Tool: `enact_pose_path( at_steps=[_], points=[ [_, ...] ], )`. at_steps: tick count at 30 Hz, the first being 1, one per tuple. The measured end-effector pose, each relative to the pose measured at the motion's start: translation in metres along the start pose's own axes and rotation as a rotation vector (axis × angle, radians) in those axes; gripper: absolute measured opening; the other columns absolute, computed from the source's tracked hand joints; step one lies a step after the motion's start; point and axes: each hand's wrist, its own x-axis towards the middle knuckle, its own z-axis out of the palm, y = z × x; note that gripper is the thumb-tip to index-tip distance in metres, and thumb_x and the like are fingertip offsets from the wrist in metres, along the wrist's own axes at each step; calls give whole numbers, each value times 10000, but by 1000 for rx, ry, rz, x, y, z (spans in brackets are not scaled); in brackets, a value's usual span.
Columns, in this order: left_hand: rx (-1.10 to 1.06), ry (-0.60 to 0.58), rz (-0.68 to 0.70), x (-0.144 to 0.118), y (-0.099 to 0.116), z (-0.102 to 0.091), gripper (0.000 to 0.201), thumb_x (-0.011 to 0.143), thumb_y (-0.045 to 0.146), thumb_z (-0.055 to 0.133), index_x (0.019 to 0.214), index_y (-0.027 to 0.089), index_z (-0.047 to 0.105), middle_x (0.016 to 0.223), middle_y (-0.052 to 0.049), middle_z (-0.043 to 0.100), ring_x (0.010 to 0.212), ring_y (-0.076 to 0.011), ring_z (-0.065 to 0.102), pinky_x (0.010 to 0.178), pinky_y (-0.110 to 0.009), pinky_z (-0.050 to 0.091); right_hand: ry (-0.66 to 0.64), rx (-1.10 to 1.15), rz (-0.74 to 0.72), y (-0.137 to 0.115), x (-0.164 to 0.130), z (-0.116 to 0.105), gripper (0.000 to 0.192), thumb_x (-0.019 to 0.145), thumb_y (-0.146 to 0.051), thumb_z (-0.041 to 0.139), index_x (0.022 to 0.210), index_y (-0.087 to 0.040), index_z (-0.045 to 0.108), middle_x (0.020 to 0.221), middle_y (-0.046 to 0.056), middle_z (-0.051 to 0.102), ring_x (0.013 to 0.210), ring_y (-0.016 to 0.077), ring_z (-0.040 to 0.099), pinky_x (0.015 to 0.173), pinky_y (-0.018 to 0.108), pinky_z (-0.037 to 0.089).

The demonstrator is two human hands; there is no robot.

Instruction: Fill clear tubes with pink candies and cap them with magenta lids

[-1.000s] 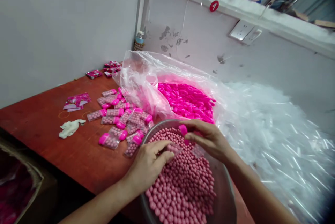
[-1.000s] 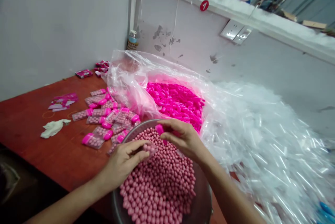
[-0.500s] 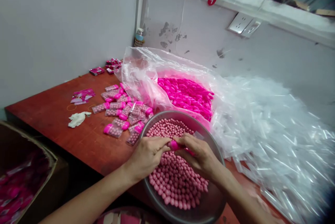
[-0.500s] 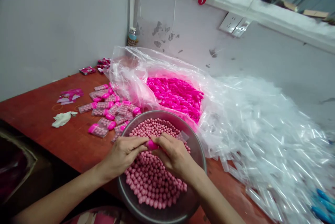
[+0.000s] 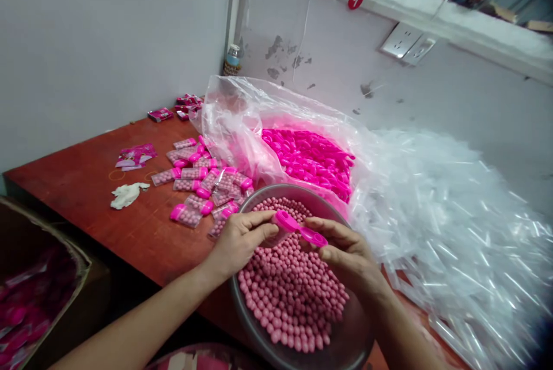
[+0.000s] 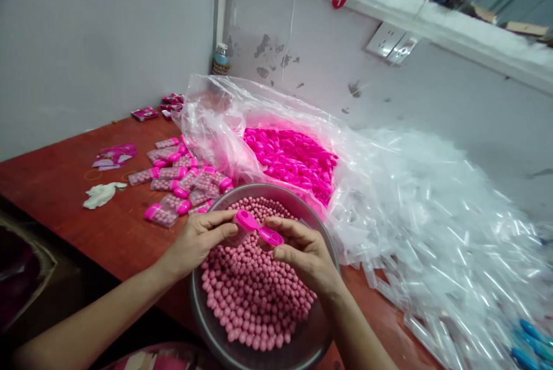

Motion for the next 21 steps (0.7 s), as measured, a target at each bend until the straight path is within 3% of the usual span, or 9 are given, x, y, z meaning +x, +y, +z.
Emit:
enact_pose_path(
  at_steps=[2, 5, 9, 12, 17, 21],
  points=[
    [27, -37, 38, -2, 0, 1, 251, 813, 204, 562, 1036, 221, 675, 940, -4, 717, 854, -167, 651, 775, -251, 506, 54, 80, 16, 4, 0, -2, 312, 651, -317, 753, 942, -240, 671, 850, 32, 678, 705, 171, 628, 685, 309, 507],
    [112, -97, 123, -5, 0, 4, 244, 823, 207, 565, 1036, 250, 674, 956, 0, 712, 850, -157, 645, 797, -251, 487, 60, 81, 44, 3, 7, 4, 264, 660, -308, 746, 895, -211, 677, 867, 36, 669, 798, 173, 614, 754, 299, 483],
    [220, -84, 224, -8, 0, 7, 239, 825, 182, 567, 1027, 249, 676, 954, -11, 707, 882, -153, 626, 822, -255, 459, -160, 196, 287, -8, 16, 18, 332, 737, -302, 676, 1049, -200, 628, 1061, 80, 630, 959, 210, 589, 860, 394, 445],
    [304, -52, 279, -9, -2, 5, 246, 824, 167, 568, 1032, 249, 670, 924, -7, 708, 855, -151, 618, 803, -264, 455, -251, 336, 394, -10, 19, 23, 325, 757, -267, 653, 1070, -184, 621, 1067, 96, 632, 988, 221, 587, 863, 430, 447],
    [480, -49, 317, -12, -8, 1, 261, 815, 107, 548, 1011, 220, 677, 867, -22, 710, 794, -164, 607, 755, -287, 460, -215, 433, 401, 3, 20, 28, 294, 688, -196, 701, 977, -153, 667, 924, 87, 685, 942, 221, 615, 868, 431, 454],
    [439, -30, 278, -11, -7, 5, 269, 810, 109, 550, 1025, 213, 674, 924, -28, 711, 855, -169, 623, 805, -286, 468, -153, 349, 370, 4, 22, 32, 281, 720, -252, 683, 982, -155, 666, 948, 93, 679, 913, 219, 628, 816, 411, 493]
  ],
)
